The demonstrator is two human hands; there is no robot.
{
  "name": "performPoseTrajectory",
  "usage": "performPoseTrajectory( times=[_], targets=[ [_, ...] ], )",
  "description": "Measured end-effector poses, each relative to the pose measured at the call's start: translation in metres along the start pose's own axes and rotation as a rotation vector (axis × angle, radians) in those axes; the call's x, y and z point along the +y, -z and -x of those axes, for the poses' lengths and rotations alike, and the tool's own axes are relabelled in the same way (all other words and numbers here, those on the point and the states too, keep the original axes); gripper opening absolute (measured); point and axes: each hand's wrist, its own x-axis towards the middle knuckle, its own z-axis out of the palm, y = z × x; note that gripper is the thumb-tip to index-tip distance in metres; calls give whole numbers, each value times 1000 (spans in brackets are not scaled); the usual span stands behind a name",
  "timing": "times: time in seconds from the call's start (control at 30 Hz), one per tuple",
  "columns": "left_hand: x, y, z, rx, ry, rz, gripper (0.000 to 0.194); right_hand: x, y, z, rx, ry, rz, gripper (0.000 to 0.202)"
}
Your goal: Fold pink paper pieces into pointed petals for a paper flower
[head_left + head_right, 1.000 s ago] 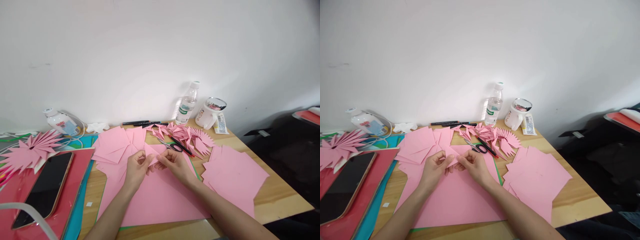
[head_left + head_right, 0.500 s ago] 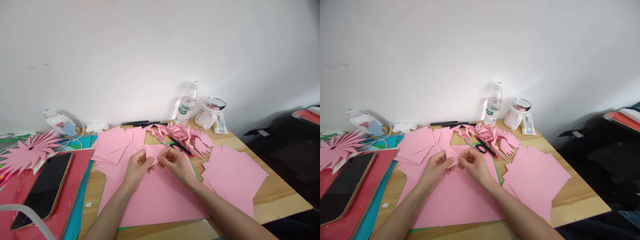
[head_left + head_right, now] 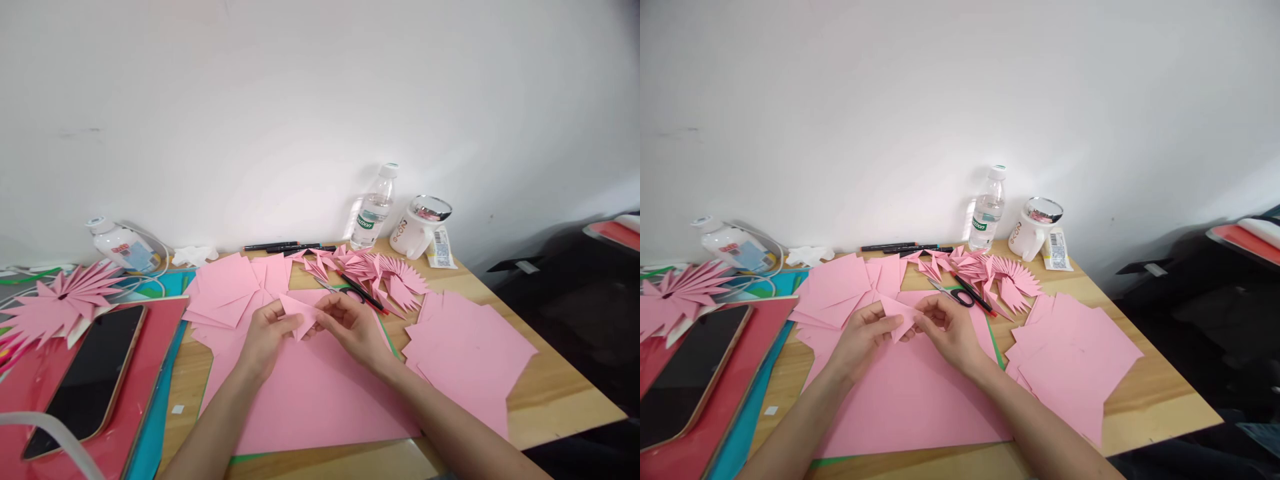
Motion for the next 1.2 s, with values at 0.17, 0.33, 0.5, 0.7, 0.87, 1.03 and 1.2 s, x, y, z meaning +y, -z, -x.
performPoseTrajectory(
  times=[0.17, 0.33, 0.5, 0.7, 0.87, 1.03, 1.2],
  targets=[
    [4, 4, -2, 61, 52, 74, 10, 4, 8, -2, 46, 295, 309, 7],
    [6, 1, 0, 63, 86, 84, 8, 5, 12, -2, 63, 437, 547, 9],
    [4, 1, 0, 98, 104, 116, 6, 1, 11, -1, 20, 461, 588, 15],
    [1, 3, -2, 110, 155, 182, 10, 3, 12, 0, 32, 558, 600, 12],
    [-2, 6, -3, 113, 209, 204, 12, 8, 9, 4, 139, 456, 556, 8],
    [-2, 5, -4, 131, 230, 232, 14, 6, 10, 4, 112, 395, 604, 5],
    [-1, 3, -2, 82, 107, 78, 10, 2, 12, 0, -81, 258, 404, 13]
  ],
)
